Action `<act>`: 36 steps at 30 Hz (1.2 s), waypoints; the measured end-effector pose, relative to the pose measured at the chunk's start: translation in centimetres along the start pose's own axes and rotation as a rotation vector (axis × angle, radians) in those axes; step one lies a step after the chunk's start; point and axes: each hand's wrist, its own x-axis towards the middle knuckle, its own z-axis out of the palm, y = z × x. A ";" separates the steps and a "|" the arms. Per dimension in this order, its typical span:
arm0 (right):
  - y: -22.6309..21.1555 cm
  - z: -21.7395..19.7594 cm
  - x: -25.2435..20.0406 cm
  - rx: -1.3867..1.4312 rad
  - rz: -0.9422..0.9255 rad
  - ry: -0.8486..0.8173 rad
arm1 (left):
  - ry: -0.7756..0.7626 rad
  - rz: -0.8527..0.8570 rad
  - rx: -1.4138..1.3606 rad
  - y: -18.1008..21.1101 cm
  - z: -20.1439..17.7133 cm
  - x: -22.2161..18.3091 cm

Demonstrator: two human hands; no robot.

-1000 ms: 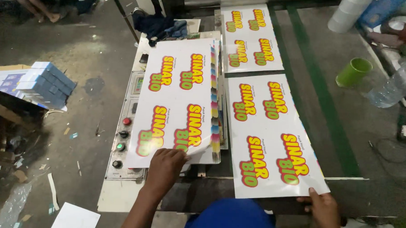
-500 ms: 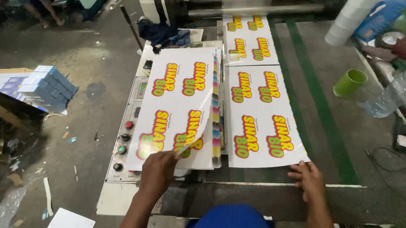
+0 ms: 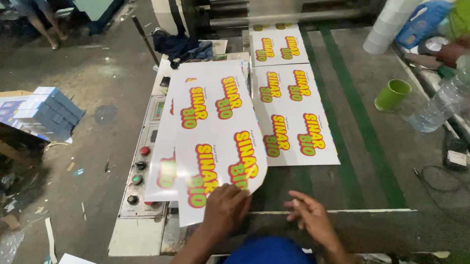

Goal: The person collects freshly printed sticker sheets from a conveyor belt and stacks them by hand on a nearby table. The task involves repeatedly picking up sheets and aligning them into a growing pile.

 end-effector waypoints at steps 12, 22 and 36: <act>4.2 2.2 1.9 0.085 -0.002 -0.114 | -0.182 0.158 -0.135 2.3 3.0 -1.2; 3.5 -3.8 1.2 0.213 -0.078 0.169 | -0.153 -0.125 -0.038 -4.1 1.2 -2.4; 7.2 -14.0 -3.9 0.023 0.098 0.462 | -0.350 -0.140 0.205 -7.6 -2.4 -2.5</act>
